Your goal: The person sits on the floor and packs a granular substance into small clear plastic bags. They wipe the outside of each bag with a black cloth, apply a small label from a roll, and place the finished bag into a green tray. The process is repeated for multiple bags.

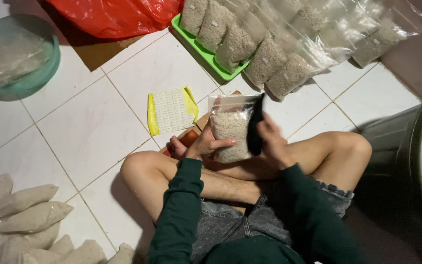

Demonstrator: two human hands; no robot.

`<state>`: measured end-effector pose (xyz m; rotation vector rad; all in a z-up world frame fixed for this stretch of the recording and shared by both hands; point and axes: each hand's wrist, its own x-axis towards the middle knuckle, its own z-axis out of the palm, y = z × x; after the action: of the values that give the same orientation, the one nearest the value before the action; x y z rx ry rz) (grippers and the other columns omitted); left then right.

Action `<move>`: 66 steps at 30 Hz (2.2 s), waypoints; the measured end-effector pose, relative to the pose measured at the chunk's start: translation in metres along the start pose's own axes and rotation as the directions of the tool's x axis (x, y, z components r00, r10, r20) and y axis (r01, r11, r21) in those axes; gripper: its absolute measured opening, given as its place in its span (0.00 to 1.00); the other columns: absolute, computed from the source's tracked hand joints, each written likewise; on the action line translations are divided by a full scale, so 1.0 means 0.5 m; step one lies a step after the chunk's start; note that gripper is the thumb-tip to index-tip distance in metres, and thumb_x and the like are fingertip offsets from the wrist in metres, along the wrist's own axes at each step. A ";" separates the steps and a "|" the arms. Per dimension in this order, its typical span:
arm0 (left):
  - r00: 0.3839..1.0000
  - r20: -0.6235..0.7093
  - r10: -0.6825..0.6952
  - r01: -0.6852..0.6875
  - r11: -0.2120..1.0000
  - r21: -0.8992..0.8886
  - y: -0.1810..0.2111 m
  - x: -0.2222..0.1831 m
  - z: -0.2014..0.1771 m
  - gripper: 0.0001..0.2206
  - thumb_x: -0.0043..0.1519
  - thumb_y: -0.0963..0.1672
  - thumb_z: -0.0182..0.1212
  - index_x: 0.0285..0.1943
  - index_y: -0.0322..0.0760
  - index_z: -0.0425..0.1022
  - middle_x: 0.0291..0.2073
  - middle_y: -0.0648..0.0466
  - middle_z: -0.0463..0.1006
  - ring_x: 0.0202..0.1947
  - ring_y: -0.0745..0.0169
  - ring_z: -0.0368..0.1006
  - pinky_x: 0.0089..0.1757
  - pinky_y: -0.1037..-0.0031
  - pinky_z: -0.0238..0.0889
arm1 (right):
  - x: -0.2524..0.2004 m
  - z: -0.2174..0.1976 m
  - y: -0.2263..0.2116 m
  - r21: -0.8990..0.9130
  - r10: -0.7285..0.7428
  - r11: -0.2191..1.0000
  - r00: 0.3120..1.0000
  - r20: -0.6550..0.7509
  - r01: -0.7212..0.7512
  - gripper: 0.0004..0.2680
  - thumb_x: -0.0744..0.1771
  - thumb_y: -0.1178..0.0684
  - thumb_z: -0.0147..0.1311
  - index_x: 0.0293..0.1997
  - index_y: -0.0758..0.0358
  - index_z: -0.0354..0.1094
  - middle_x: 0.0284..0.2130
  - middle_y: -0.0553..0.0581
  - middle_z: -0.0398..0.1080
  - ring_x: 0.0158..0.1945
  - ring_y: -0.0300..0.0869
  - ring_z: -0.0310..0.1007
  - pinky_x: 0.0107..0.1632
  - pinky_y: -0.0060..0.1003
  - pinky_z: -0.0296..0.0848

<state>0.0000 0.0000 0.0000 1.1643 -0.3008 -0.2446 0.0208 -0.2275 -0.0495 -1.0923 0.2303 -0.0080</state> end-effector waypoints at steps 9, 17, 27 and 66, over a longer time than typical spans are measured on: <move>0.997 -0.024 0.077 -0.069 0.969 0.238 -0.020 0.007 0.006 0.48 0.48 0.39 0.77 0.75 0.42 0.46 0.68 0.46 0.60 0.67 0.54 0.54 0.65 0.53 0.45 | -0.065 0.074 -0.060 -0.527 0.058 0.841 0.949 0.311 0.121 0.24 0.57 0.51 0.73 0.55 0.63 0.66 0.45 0.55 0.70 0.48 0.40 0.68 0.54 0.37 0.72; 0.927 -0.116 0.356 -0.226 0.780 0.584 -0.012 0.019 0.027 0.32 0.58 0.42 0.67 0.72 0.40 0.59 0.62 0.48 0.65 0.63 0.50 0.62 0.61 0.60 0.55 | -0.120 0.145 -0.065 -0.662 -0.364 0.699 0.931 -0.005 0.270 0.22 0.59 0.51 0.72 0.57 0.55 0.67 0.45 0.56 0.74 0.49 0.39 0.72 0.51 0.38 0.70; 0.955 -0.234 0.181 -0.049 0.876 0.480 -0.246 0.009 -0.072 0.33 0.65 0.45 0.54 0.78 0.36 0.42 0.74 0.43 0.44 0.73 0.49 0.41 0.67 0.61 0.42 | -0.187 0.126 0.007 -0.583 -0.433 0.419 0.718 0.545 0.696 0.19 0.64 0.53 0.51 0.60 0.73 0.62 0.54 0.79 0.66 0.57 0.72 0.65 0.57 0.62 0.65; 0.068 -0.908 -0.413 0.302 0.876 -0.375 0.084 -0.017 0.064 0.57 0.45 0.68 0.60 0.79 0.45 0.38 0.74 0.39 0.30 0.74 0.45 0.31 0.66 0.51 0.31 | -0.098 0.151 -0.071 -0.575 -0.186 0.462 0.708 0.681 0.675 0.19 0.70 0.47 0.40 0.70 0.60 0.56 0.56 0.73 0.66 0.59 0.68 0.63 0.57 0.60 0.64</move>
<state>-0.0181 -0.0088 0.0497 1.0560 1.2494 0.1302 -0.0089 -0.1720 0.0238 -2.0142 -0.6821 -0.0922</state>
